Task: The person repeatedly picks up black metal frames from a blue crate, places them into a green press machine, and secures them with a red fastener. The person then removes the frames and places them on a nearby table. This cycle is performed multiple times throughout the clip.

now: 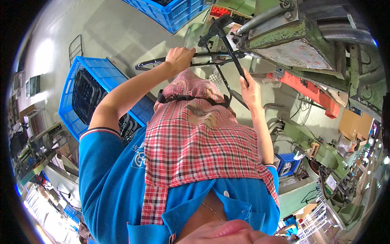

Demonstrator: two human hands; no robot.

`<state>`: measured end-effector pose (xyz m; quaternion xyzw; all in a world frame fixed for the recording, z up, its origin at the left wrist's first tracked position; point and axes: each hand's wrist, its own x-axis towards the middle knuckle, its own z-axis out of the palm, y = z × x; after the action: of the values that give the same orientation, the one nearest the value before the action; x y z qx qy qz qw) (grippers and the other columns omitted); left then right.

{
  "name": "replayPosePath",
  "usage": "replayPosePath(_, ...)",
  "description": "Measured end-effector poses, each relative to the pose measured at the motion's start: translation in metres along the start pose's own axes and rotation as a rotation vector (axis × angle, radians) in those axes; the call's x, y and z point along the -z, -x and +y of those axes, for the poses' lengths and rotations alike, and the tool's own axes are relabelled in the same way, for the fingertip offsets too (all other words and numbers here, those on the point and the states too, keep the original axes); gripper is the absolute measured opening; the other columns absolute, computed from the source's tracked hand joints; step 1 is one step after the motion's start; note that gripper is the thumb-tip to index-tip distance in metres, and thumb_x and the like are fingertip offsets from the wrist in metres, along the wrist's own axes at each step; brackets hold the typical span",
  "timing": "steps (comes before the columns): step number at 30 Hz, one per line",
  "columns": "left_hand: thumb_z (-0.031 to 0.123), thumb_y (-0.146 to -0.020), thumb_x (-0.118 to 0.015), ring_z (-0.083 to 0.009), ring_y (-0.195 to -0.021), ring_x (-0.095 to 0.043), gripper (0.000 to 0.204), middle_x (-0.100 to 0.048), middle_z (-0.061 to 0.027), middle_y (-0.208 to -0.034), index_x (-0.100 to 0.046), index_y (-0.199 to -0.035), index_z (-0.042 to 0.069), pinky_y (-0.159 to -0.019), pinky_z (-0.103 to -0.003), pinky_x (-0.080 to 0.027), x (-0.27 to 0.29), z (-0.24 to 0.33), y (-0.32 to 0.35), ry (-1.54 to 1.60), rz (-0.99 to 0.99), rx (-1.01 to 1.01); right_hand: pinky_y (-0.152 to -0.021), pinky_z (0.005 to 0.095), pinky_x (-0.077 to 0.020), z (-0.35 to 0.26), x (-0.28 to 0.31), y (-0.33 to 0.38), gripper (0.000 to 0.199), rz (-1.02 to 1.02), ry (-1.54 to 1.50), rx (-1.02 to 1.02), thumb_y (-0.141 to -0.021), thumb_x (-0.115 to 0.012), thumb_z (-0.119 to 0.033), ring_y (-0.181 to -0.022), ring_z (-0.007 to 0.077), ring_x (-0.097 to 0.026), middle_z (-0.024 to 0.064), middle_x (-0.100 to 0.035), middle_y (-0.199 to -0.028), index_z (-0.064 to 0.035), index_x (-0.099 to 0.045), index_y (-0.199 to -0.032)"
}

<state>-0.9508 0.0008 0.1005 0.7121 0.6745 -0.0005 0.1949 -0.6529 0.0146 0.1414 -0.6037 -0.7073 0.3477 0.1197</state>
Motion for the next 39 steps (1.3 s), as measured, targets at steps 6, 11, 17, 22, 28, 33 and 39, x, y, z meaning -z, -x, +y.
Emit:
replayPosePath(6, 0.003, -0.079, -0.054, -0.0385, -0.081, -0.067, 0.018, -0.068, -0.0188, -0.082, -0.059, -0.096, 0.005, -0.067, -0.049, -0.053, 0.000, 0.005, 0.003, -0.017, 0.014, 0.006, -0.070, 0.0425, -0.0492, 0.005, 0.001, -0.002, 0.036, -0.008, 0.069, 0.003, -0.096, -0.057, -0.025, -0.076, 0.0411, -0.061, 0.0234, -0.063, -0.081, -0.0235, -0.057, -0.131)
replayPosePath(11, 0.003, -0.081, -0.053, -0.0385, -0.081, -0.068, 0.019, -0.068, -0.0189, -0.082, -0.060, -0.098, 0.005, -0.066, -0.049, -0.053, -0.006, 0.000, 0.000, 0.011, 0.002, 0.002, -0.068, 0.0481, -0.0479, 0.006, 0.011, -0.010, 0.036, -0.017, 0.223, 0.043, -0.095, -0.056, -0.029, -0.075, 0.0401, -0.063, 0.0202, -0.065, -0.078, -0.0276, -0.056, -0.132)
replayPosePath(17, 0.007, -0.083, -0.054, -0.0396, -0.079, -0.068, 0.016, -0.067, -0.0203, -0.080, -0.059, -0.098, 0.004, -0.066, -0.050, -0.053, -0.011, 0.005, 0.007, 0.091, 0.008, 0.025, -0.059, 0.0367, -0.0468, 0.015, -0.013, -0.002, 0.040, 0.079, 0.038, 0.108, -0.095, -0.059, -0.020, -0.053, 0.0319, -0.051, 0.0218, -0.054, -0.067, -0.0209, -0.055, -0.134)
replayPosePath(22, 0.032, -0.094, -0.054, -0.0385, -0.078, -0.067, 0.026, -0.067, -0.0186, -0.079, -0.059, -0.095, 0.006, -0.067, -0.051, -0.052, 0.017, -0.008, 0.002, 0.111, -0.171, -0.151, -0.059, 0.0364, -0.0477, 0.009, -0.005, -0.004, 0.039, 0.023, 0.077, 0.061, -0.095, -0.058, -0.020, -0.056, 0.0348, -0.054, 0.0236, -0.057, -0.072, -0.0199, -0.055, -0.135)
replayPosePath(28, 0.054, -0.094, -0.053, -0.0310, -0.087, -0.066, 0.047, -0.068, -0.0128, -0.091, -0.066, -0.103, 0.010, -0.076, -0.042, -0.052, 0.045, -0.057, -0.129, 0.235, 0.305, -0.335, -0.057, 0.0358, -0.0462, 0.011, 0.000, -0.006, 0.039, -0.023, 0.068, 0.125, -0.095, -0.057, -0.018, -0.061, 0.0381, -0.059, 0.0241, -0.058, -0.075, -0.0159, -0.055, -0.134)
replayPosePath(33, 0.045, -0.092, -0.061, -0.0328, -0.093, -0.066, 0.043, -0.069, -0.0154, -0.102, -0.065, -0.115, 0.010, -0.081, -0.041, -0.052, 0.069, -0.065, -0.221, 0.444, 0.089, -0.363, -0.053, 0.0295, -0.0412, 0.012, -0.015, 0.002, 0.037, 0.003, -0.090, 0.062, -0.094, -0.060, -0.015, -0.052, 0.0194, -0.042, 0.0201, -0.053, -0.067, -0.0134, -0.057, -0.131)
replayPosePath(39, 0.023, -0.084, -0.064, -0.0335, -0.095, -0.068, 0.029, -0.070, -0.0151, -0.103, -0.069, -0.109, 0.008, -0.080, -0.043, -0.054, 0.020, -0.015, -0.283, -0.047, 0.098, -0.374, -0.051, 0.0263, -0.0343, 0.011, -0.004, -0.007, 0.039, -0.009, 0.099, 0.046, -0.095, -0.059, -0.015, -0.057, 0.0100, -0.034, 0.0040, -0.039, -0.063, -0.0126, -0.056, -0.134)
